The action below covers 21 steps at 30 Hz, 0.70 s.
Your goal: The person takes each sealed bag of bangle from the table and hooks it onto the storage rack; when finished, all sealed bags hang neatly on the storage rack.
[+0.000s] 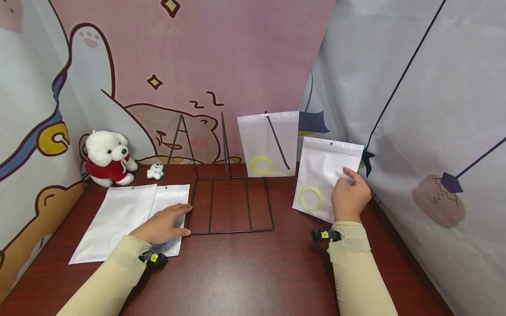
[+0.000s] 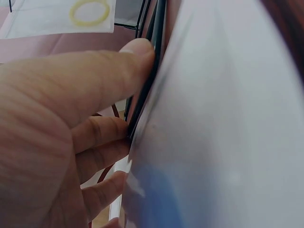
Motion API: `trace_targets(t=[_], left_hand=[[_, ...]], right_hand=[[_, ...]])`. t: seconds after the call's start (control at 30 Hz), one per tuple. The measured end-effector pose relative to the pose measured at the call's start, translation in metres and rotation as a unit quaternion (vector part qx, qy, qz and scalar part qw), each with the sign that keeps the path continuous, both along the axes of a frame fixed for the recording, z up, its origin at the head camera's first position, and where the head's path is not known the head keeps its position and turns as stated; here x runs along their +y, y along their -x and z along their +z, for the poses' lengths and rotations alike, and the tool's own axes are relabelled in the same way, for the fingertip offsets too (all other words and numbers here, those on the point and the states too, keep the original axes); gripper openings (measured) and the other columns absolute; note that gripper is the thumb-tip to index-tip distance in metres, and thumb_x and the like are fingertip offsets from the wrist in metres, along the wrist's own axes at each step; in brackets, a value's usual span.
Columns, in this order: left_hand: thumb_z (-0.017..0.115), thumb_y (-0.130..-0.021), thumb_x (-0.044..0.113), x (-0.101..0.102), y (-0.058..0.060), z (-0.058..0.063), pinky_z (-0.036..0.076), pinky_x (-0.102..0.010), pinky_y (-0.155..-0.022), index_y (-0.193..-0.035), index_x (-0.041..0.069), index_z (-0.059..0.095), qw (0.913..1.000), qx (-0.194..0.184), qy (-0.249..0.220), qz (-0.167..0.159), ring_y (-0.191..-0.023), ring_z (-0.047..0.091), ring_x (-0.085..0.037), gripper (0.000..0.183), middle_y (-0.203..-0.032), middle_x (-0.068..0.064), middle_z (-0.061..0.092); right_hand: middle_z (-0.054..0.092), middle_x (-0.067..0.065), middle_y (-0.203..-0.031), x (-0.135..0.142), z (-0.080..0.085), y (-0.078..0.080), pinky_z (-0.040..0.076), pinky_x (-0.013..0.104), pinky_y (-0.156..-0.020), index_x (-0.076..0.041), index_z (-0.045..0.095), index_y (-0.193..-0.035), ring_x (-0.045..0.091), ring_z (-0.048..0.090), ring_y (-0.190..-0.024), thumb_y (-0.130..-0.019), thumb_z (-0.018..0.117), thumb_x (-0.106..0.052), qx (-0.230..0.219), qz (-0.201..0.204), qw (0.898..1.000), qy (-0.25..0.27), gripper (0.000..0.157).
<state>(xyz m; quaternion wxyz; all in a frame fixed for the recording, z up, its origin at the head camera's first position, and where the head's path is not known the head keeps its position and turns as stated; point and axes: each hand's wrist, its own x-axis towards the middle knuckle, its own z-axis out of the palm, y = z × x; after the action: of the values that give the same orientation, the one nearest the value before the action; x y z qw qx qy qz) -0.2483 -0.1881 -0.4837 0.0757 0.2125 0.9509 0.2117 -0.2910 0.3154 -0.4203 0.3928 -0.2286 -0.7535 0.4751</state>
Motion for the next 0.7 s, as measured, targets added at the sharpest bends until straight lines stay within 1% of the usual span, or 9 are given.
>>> trace_targets(t=[0.1,0.2,0.27,0.33,0.4,0.47,0.57,0.63,0.7], left_hand=[[0.080,-0.093,0.036,0.000,0.000,0.000,0.034,-0.061,-0.122,-0.157,0.000,0.047,1.0000,-0.003,-0.001,0.001,-0.153,0.039,-0.043,0.080,-0.164,-0.020,0.043],[0.080,-0.093,0.036,0.000,0.000,0.000,0.034,-0.061,-0.122,-0.156,-0.001,0.047,1.0000,-0.004,-0.002,0.000,-0.152,0.039,-0.043,0.080,-0.164,-0.020,0.043],[0.080,-0.093,0.036,-0.001,0.000,0.000,0.034,-0.062,-0.122,-0.156,-0.001,0.047,1.0000,-0.004,-0.002,0.000,-0.152,0.039,-0.043,0.080,-0.164,-0.020,0.043],[0.080,-0.093,0.036,-0.001,0.000,0.000,0.035,-0.062,-0.122,-0.156,-0.001,0.047,1.0000,-0.001,0.000,-0.001,-0.152,0.039,-0.043,0.080,-0.164,-0.020,0.044],[0.080,-0.093,0.036,-0.001,0.001,0.000,0.035,-0.062,-0.122,-0.156,-0.001,0.047,1.0000,-0.001,0.001,0.000,-0.152,0.039,-0.043,0.080,-0.164,-0.020,0.043],[0.080,-0.093,0.036,-0.001,0.001,-0.001,0.035,-0.062,-0.121,-0.156,-0.001,0.048,1.0000,0.003,0.002,-0.002,-0.152,0.039,-0.043,0.080,-0.164,-0.020,0.044],[0.080,-0.092,0.036,-0.001,0.002,-0.002,0.035,-0.062,-0.121,-0.156,-0.001,0.048,1.0000,0.005,0.002,-0.003,-0.152,0.040,-0.043,0.080,-0.164,-0.020,0.044],[0.080,-0.092,0.035,-0.001,0.002,-0.003,0.035,-0.062,-0.121,-0.156,-0.001,0.048,1.0000,0.003,0.000,-0.002,-0.152,0.040,-0.043,0.080,-0.164,-0.020,0.044],[0.080,-0.092,0.035,-0.001,0.002,-0.003,0.035,-0.062,-0.121,-0.156,-0.001,0.048,1.0000,0.002,-0.001,0.000,-0.152,0.039,-0.043,0.080,-0.164,-0.020,0.043]], right_hand=[[0.075,0.017,-0.125,-0.001,0.006,-0.003,0.046,0.019,-0.093,-0.011,0.083,-0.117,0.017,0.064,-0.115,-0.092,0.052,-0.007,0.020,-0.019,1.000,0.008,0.040],[0.077,0.018,-0.116,0.000,0.010,-0.007,0.039,0.017,-0.079,-0.012,0.084,-0.112,0.013,0.063,-0.101,-0.091,0.052,-0.007,0.040,-0.035,0.999,0.009,0.039],[0.078,0.011,-0.109,0.002,0.013,-0.008,0.037,0.017,-0.076,-0.011,0.085,-0.109,0.009,0.062,-0.096,-0.091,0.052,-0.007,0.057,-0.043,0.997,0.011,0.038],[0.076,0.002,-0.095,0.004,0.014,-0.009,0.035,0.018,-0.072,-0.011,0.086,-0.106,0.007,0.059,-0.088,-0.091,0.052,-0.007,0.076,-0.045,0.996,0.016,0.037],[0.070,-0.010,-0.082,0.005,0.015,-0.009,0.034,0.020,-0.068,-0.009,0.086,-0.103,0.006,0.057,-0.082,-0.090,0.052,-0.007,0.097,-0.044,0.994,0.021,0.037],[0.063,-0.020,-0.074,0.006,0.015,-0.009,0.032,0.022,-0.065,-0.009,0.086,-0.100,0.005,0.055,-0.077,-0.091,0.052,-0.007,0.113,-0.040,0.992,0.033,0.036],[0.065,-0.024,-0.074,0.005,0.016,-0.009,0.034,0.022,-0.065,-0.006,0.086,-0.097,0.004,0.058,-0.077,-0.091,0.053,-0.006,0.136,-0.029,0.989,0.046,0.034],[0.068,-0.024,-0.076,0.003,0.016,-0.009,0.036,0.022,-0.065,-0.005,0.086,-0.096,0.005,0.058,-0.078,-0.091,0.054,-0.004,0.146,-0.014,0.987,0.057,0.032],[0.068,-0.021,-0.074,0.001,0.016,-0.009,0.035,0.023,-0.063,-0.002,0.085,-0.097,0.007,0.055,-0.074,-0.090,0.056,0.000,0.154,0.006,0.986,0.059,0.031]])
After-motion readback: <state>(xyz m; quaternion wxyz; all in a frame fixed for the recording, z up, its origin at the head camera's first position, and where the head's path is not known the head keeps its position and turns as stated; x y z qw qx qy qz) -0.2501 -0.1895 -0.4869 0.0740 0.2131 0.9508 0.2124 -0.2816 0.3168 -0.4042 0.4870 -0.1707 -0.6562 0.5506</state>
